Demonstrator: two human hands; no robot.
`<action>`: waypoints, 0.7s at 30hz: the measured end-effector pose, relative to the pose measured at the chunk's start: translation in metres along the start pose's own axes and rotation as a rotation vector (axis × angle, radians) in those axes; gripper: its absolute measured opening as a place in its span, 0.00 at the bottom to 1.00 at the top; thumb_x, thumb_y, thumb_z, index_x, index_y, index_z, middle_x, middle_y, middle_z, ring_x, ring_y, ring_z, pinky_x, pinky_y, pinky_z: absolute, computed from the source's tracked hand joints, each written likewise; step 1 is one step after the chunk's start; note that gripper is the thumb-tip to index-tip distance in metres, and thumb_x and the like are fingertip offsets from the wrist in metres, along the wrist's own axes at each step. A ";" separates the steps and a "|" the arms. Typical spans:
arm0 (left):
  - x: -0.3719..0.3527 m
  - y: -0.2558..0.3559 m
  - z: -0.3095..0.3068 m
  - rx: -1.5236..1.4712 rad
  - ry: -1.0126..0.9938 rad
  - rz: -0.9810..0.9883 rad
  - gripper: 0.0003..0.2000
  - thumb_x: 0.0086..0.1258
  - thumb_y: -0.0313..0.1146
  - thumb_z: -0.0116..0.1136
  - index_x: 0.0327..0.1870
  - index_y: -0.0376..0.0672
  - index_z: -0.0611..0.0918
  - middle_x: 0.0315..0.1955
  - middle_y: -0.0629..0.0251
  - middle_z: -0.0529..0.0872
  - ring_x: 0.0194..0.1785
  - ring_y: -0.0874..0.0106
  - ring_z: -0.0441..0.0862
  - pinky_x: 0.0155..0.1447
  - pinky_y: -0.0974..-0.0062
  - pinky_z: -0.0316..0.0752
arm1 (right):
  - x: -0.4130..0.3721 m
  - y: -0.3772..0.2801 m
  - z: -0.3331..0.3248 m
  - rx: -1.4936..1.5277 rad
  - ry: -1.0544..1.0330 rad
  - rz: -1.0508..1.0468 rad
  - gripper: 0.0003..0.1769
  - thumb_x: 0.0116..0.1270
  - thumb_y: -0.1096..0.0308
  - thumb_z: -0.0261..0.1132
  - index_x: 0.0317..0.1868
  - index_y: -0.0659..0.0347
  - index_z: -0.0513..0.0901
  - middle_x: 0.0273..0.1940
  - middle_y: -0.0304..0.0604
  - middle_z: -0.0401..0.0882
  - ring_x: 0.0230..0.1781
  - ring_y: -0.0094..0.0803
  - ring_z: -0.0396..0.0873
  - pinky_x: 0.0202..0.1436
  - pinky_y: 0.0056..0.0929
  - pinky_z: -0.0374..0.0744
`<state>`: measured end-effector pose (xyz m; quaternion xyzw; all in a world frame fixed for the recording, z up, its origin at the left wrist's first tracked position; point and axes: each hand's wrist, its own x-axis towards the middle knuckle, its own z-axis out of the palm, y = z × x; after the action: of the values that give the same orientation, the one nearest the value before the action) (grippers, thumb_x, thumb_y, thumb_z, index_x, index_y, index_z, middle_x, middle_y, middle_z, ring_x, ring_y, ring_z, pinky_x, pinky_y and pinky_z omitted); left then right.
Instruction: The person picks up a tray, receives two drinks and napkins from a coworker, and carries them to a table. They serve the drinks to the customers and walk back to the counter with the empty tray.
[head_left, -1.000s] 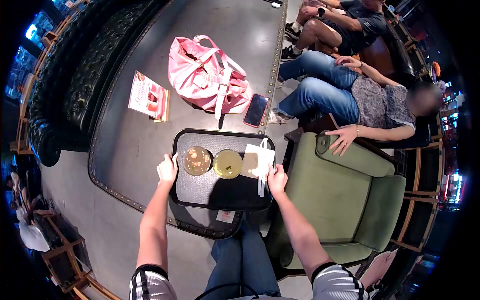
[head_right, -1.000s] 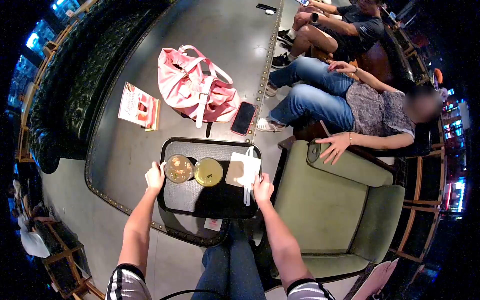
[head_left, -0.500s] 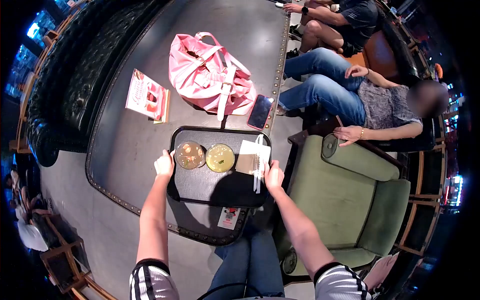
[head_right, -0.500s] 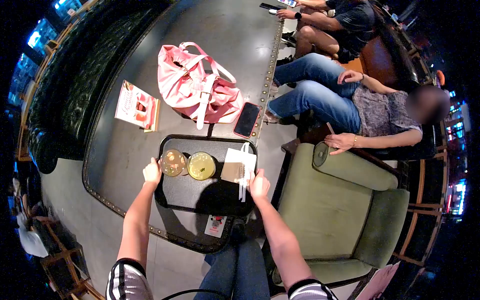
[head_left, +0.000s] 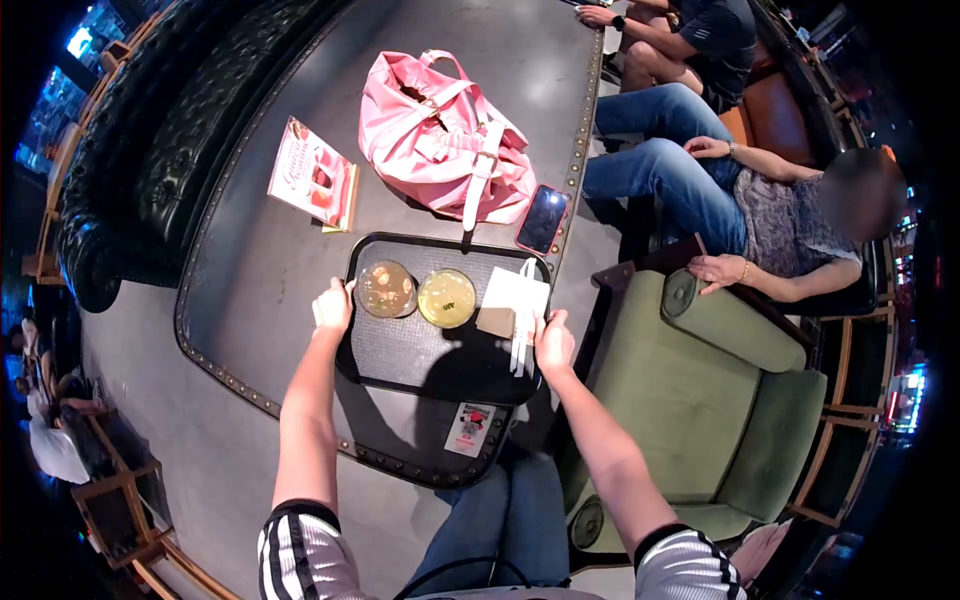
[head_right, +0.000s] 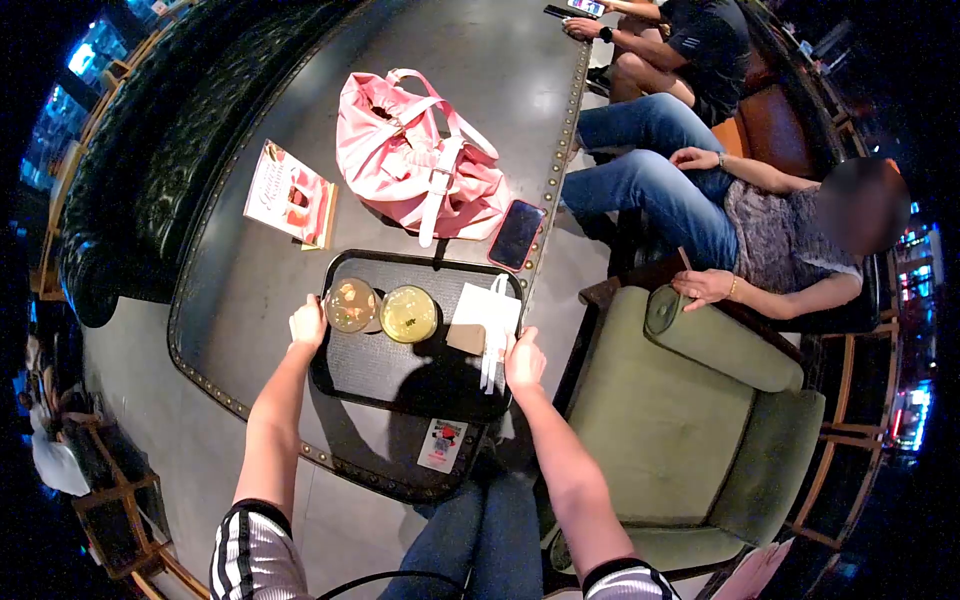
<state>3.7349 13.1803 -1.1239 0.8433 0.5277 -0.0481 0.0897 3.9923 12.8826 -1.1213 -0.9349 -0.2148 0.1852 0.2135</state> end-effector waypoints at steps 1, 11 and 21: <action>0.002 -0.002 0.000 0.000 0.007 0.006 0.21 0.70 0.52 0.41 0.35 0.38 0.72 0.25 0.47 0.82 0.33 0.50 0.81 0.38 0.55 0.74 | 0.001 -0.001 0.002 -0.015 0.004 -0.033 0.21 0.68 0.52 0.53 0.44 0.64 0.63 0.27 0.59 0.78 0.31 0.56 0.78 0.36 0.48 0.73; 0.019 -0.025 0.005 0.002 0.033 -0.008 0.22 0.70 0.52 0.41 0.35 0.38 0.72 0.25 0.46 0.82 0.33 0.50 0.81 0.38 0.55 0.73 | 0.013 -0.028 0.004 -0.178 -0.156 -0.076 0.19 0.69 0.54 0.49 0.45 0.64 0.64 0.28 0.61 0.79 0.33 0.58 0.78 0.40 0.50 0.73; 0.013 -0.028 -0.010 -0.069 -0.003 -0.093 0.20 0.70 0.51 0.41 0.40 0.41 0.73 0.29 0.49 0.83 0.37 0.49 0.80 0.43 0.53 0.73 | 0.017 -0.041 0.001 -0.249 -0.201 -0.169 0.18 0.69 0.55 0.49 0.42 0.64 0.65 0.27 0.59 0.79 0.30 0.56 0.79 0.33 0.51 0.76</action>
<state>3.7157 13.2060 -1.1190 0.8141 0.5677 -0.0354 0.1172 3.9929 12.9245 -1.1067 -0.9094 -0.3342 0.2311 0.0882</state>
